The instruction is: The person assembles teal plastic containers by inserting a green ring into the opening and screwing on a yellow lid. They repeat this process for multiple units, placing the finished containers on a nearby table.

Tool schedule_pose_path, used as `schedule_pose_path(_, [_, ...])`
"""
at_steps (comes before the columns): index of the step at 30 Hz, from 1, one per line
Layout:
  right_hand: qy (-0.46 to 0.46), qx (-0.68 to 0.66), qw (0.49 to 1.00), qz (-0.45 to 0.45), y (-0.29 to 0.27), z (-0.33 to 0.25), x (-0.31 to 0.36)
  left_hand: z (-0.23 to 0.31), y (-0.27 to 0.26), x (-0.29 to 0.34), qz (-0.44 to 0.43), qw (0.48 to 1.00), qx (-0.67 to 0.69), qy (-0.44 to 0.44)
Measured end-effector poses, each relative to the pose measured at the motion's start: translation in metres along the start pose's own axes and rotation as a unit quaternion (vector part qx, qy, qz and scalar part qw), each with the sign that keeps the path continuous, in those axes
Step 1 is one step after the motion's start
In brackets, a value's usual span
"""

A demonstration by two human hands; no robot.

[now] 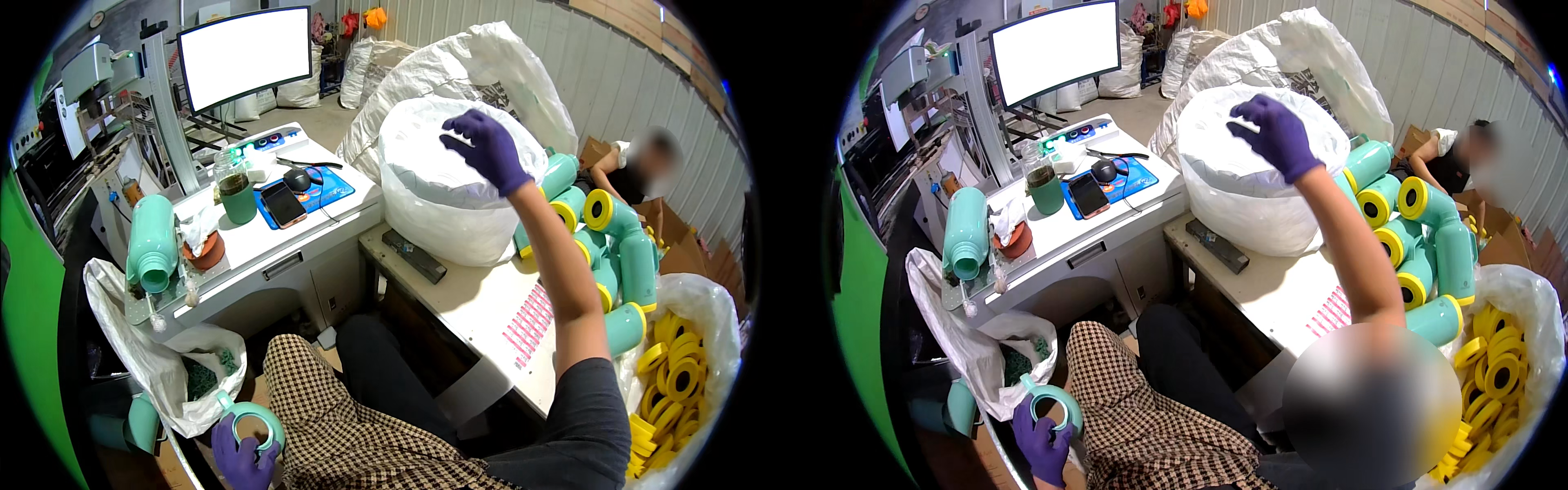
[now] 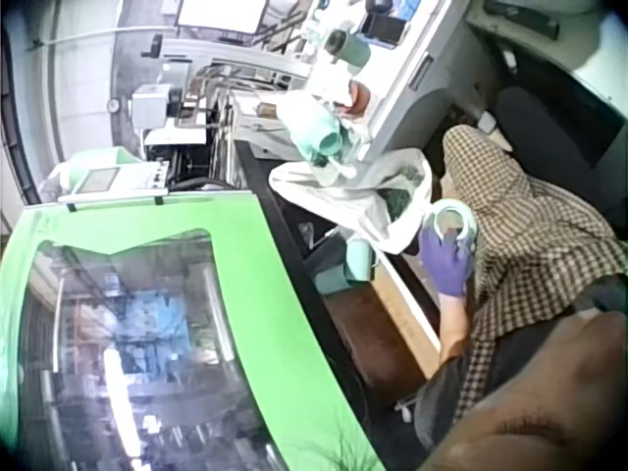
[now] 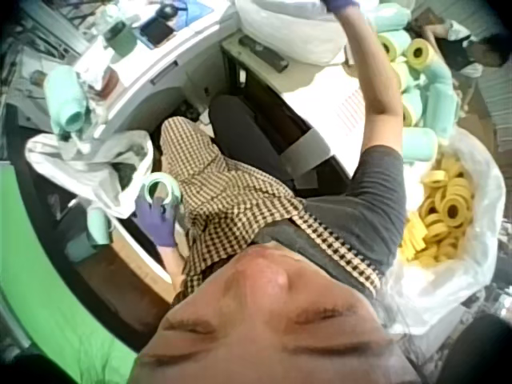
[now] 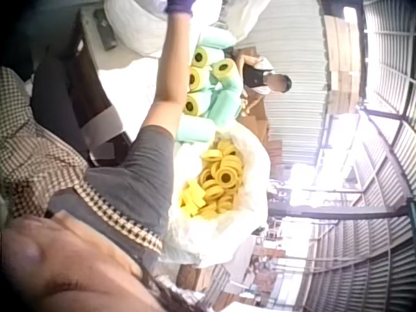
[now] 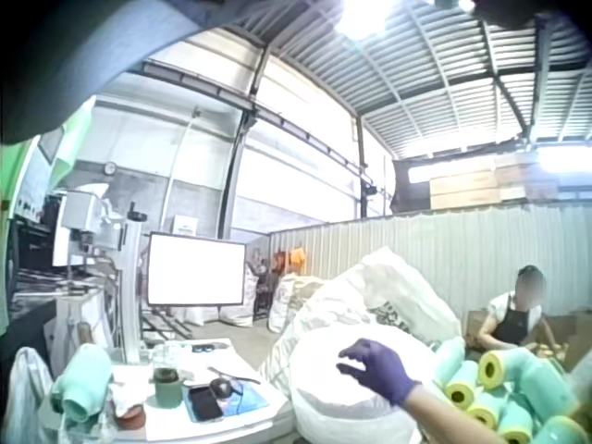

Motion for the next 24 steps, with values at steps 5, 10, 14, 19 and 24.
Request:
schedule_pose_path(5, [0.077, 0.172, 0.978, -0.087, 0.07, 0.129, -0.033, 0.023, 0.006, -0.022, -0.032, 0.999, 0.028, 0.02])
schedule_pose_path(10, [0.091, 0.189, 0.968, -0.138, 0.091, 0.178, -0.034, 0.025, 0.005, -0.01, -0.025, 0.999, 0.004, 0.029])
schedule_pose_path(14, [0.019, 0.113, 0.993, -0.029, 0.046, 0.141, -0.048, 0.003, 0.001, 0.005, -0.006, 0.999, 0.028, -0.027])
schedule_pose_path(19, [-0.093, -0.091, 0.99, 0.048, -0.008, -0.05, -0.022, -0.002, -0.01, -0.002, 0.041, 0.999, 0.011, -0.012])
schedule_pose_path(24, [-0.132, -0.404, 0.898, -0.116, 0.032, -0.263, 0.099, -0.006, -0.016, -0.021, 0.057, 0.993, 0.069, -0.079])
Point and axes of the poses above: each hand's wrist, its own x-axis away from the middle knuckle, its own y-axis out of the palm, z = x × y, the point moved 10 cm from there along -x, towards the middle knuckle, and after that the axes turned 2 degrees about z, right-handed, at the moved point
